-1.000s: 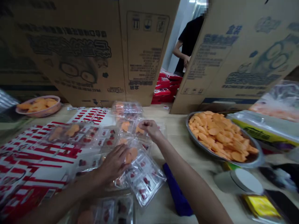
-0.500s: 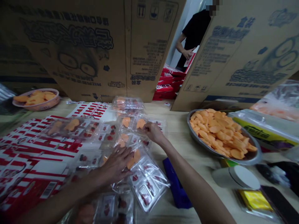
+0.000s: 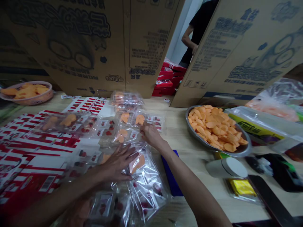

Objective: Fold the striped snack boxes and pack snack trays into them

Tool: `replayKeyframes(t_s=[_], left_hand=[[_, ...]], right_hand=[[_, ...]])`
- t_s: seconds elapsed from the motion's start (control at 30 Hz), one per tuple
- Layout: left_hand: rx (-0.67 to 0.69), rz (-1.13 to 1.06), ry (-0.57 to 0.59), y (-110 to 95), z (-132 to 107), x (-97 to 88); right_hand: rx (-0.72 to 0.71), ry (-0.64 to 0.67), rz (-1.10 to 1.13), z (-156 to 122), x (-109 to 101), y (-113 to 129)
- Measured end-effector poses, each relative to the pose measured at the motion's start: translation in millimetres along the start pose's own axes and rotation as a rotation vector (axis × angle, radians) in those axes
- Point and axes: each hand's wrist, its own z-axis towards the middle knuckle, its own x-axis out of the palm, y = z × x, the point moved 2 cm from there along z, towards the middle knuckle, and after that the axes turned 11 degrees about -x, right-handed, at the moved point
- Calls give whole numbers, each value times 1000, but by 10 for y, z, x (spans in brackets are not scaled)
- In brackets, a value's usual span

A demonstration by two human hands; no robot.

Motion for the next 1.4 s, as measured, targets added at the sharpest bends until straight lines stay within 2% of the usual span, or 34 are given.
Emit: replayKeyframes(t_s=[0.13,0.37,0.47,0.63,0.8,0.9,1.07,1.27,1.4], left_hand=[[92,-71,48,22,23,7],[24,-83,72,33,42,-26],[16,-84,95,35,39,-32],[0,-79,112,13,43,-72],[-46,-62,167,-10,62,-100],[-32,-77,175,16,73,-70],[-28,-99,189,64,76,-13],[-46,-104,209,17,68,-60],[-36,-90,176,18,73,-23]], right_hand=[[10,89,-65,24,25,24],[-41,209,-73,34,263,142],[-49,253,-75,7,302,157],[-20,221,-91,69,203,72],[26,219,-109,152,275,36],[51,201,-113,133,208,-107],[204,128,-195,65,-31,-590],[259,162,-210,79,66,-874],[301,131,-217,196,-60,-1082]])
